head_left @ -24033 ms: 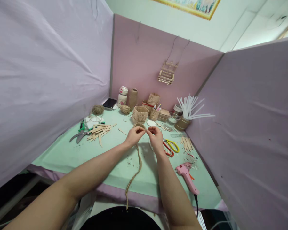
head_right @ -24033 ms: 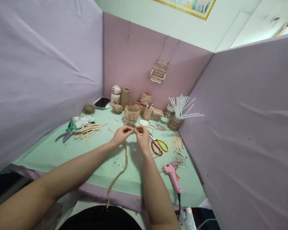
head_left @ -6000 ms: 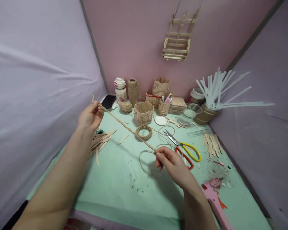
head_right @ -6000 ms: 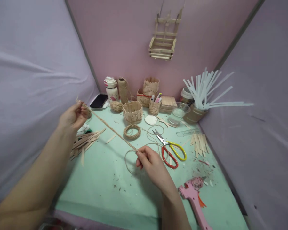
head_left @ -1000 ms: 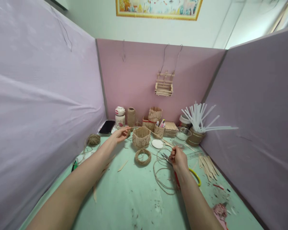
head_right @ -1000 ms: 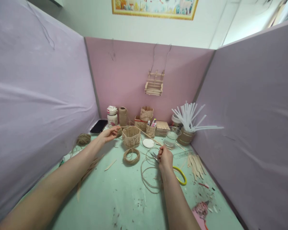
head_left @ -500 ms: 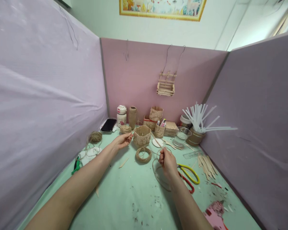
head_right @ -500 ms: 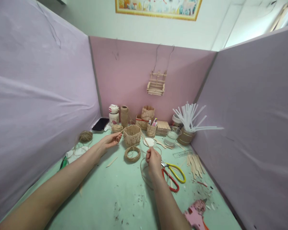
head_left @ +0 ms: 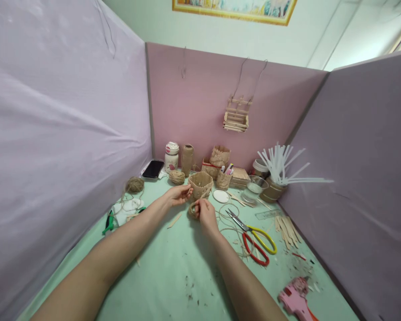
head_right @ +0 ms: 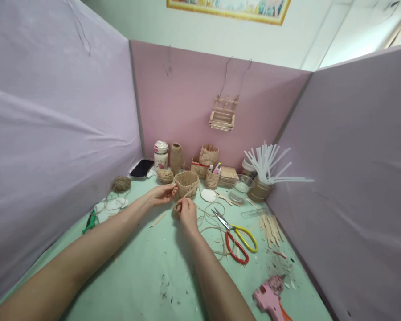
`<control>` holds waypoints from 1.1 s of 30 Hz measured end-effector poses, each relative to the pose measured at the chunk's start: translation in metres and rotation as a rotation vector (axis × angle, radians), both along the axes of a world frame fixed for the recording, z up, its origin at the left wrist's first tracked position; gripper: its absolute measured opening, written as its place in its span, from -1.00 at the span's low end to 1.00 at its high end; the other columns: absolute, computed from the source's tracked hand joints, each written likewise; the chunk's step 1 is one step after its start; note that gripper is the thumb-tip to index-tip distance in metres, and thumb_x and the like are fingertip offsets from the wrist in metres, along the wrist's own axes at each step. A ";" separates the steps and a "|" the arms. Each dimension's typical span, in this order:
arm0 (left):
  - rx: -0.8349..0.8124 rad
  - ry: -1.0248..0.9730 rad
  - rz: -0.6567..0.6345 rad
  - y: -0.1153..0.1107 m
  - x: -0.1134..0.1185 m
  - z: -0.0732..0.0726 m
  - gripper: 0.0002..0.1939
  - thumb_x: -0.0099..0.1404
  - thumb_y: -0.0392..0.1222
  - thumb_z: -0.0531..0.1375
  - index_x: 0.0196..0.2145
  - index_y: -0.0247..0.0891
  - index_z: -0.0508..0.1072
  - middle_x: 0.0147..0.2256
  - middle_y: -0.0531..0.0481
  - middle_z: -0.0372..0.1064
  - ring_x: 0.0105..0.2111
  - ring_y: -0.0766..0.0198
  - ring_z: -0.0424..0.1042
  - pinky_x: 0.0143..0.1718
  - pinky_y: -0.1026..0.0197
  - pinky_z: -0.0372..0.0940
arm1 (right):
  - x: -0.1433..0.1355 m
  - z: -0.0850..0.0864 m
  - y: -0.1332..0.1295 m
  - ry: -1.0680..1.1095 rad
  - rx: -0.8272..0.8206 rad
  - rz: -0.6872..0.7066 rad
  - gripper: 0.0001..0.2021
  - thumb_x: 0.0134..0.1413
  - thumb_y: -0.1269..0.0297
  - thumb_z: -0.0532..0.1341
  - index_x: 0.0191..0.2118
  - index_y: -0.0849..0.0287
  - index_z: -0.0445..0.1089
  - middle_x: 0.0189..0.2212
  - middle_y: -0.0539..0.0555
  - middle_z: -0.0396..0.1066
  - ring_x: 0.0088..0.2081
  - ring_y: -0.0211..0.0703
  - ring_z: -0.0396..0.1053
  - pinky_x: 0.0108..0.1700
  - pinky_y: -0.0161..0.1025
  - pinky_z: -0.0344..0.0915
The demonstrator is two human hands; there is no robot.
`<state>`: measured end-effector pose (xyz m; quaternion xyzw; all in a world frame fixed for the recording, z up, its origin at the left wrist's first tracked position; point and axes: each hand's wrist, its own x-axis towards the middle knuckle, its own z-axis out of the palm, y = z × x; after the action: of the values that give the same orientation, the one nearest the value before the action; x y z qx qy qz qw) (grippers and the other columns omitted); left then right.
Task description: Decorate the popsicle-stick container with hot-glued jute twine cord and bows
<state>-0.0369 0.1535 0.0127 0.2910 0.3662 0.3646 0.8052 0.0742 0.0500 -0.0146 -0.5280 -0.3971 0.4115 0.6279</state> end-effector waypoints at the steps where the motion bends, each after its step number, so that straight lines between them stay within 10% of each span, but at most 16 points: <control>1: -0.005 0.020 0.006 0.000 0.001 0.000 -0.83 0.34 -0.41 0.12 -0.43 -0.38 0.41 -0.55 0.01 0.41 -0.59 0.46 0.39 -0.51 0.44 0.31 | -0.002 0.000 0.003 -0.053 0.007 -0.007 -0.72 0.06 0.07 0.05 -0.51 0.13 0.28 -0.70 -0.12 0.19 -0.65 -0.31 0.10 -0.56 -0.35 0.03; 17: -0.035 0.226 0.024 0.009 0.009 0.001 -0.84 0.18 -0.33 0.30 -0.51 -0.34 0.41 -0.61 0.09 0.33 -0.66 0.47 0.27 -0.62 0.42 0.13 | -0.021 0.000 0.039 -0.484 0.041 -0.142 -0.83 0.14 0.30 0.02 -0.44 0.12 0.28 -0.50 0.05 0.38 -0.44 -0.11 0.26 -0.34 -0.25 0.05; 33: 0.033 0.354 -0.147 0.012 0.007 0.006 -0.54 0.06 -0.05 0.38 -0.64 -0.26 0.16 -0.76 0.23 -0.03 -0.78 0.48 -0.05 -0.72 0.36 -0.08 | -0.040 -0.017 0.066 0.206 -0.004 -0.103 -0.76 0.13 0.21 0.06 -0.50 0.16 0.31 -0.62 -0.03 0.38 -0.62 -0.30 0.28 -0.51 -0.35 0.24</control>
<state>-0.0298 0.1658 0.0188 0.3899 0.4740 0.2539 0.7476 0.0344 0.1163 -0.0314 -0.5040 -0.3020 0.4316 0.6844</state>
